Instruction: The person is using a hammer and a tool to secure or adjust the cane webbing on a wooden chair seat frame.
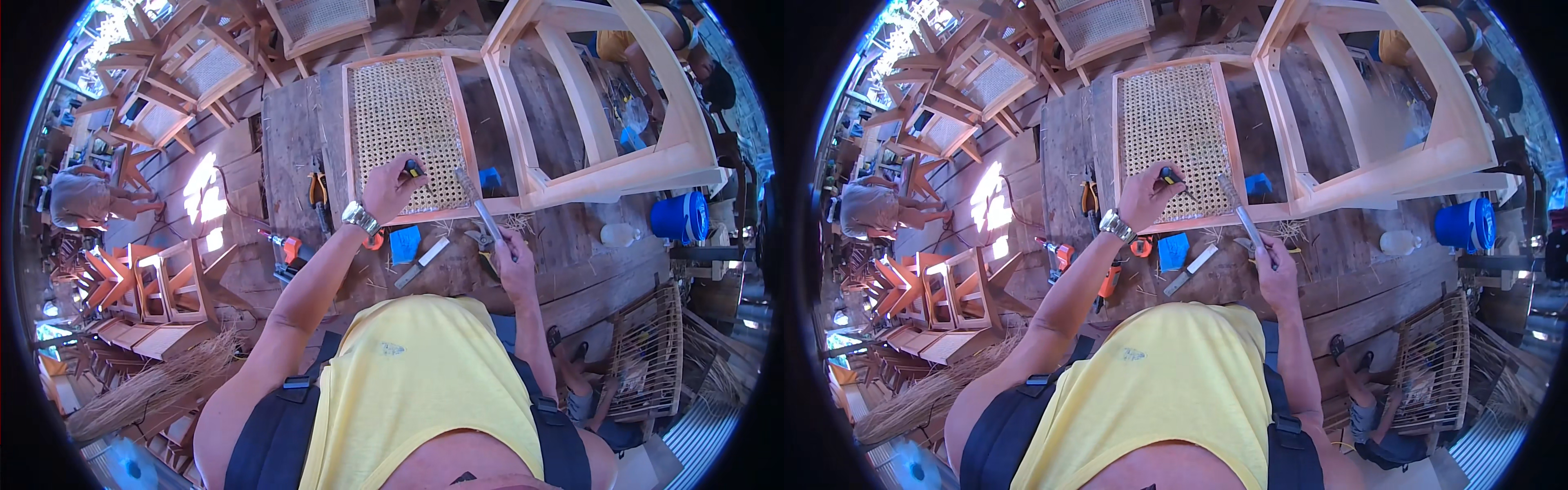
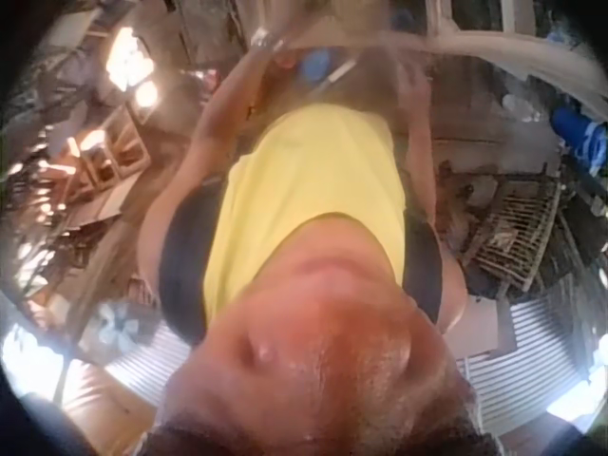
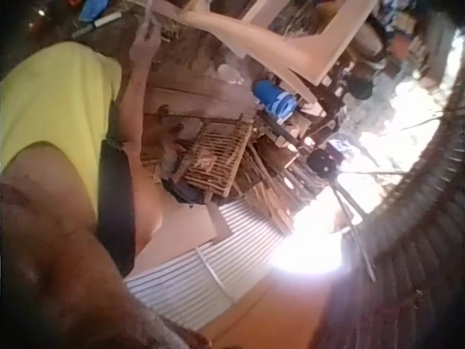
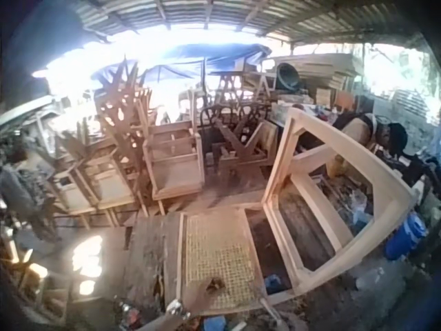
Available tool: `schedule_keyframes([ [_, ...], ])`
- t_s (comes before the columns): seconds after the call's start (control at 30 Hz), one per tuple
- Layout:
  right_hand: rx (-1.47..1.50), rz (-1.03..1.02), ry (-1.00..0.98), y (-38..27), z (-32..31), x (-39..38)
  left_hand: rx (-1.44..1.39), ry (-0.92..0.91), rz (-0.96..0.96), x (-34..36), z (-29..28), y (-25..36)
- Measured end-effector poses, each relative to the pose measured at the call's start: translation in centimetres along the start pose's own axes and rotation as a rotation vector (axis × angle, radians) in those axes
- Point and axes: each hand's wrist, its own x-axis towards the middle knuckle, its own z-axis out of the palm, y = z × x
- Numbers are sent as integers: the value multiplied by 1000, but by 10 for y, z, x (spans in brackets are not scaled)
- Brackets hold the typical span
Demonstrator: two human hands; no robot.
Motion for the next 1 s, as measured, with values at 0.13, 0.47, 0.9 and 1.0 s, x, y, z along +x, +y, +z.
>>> schedule_keyframes([
  [0.13,-75,-82,42,1,9,-11,-46,13,65,-9,9,-9],
  [0.47,81,42,106,4,1,4,4,222,-95,31,-21,-23],
  [0.9,57,-50,111,12,32,65,181,21,138,79,4,-22],
  [1.0,19,-87,10,4,31,76,197,-3,121,81,1,-15],
])
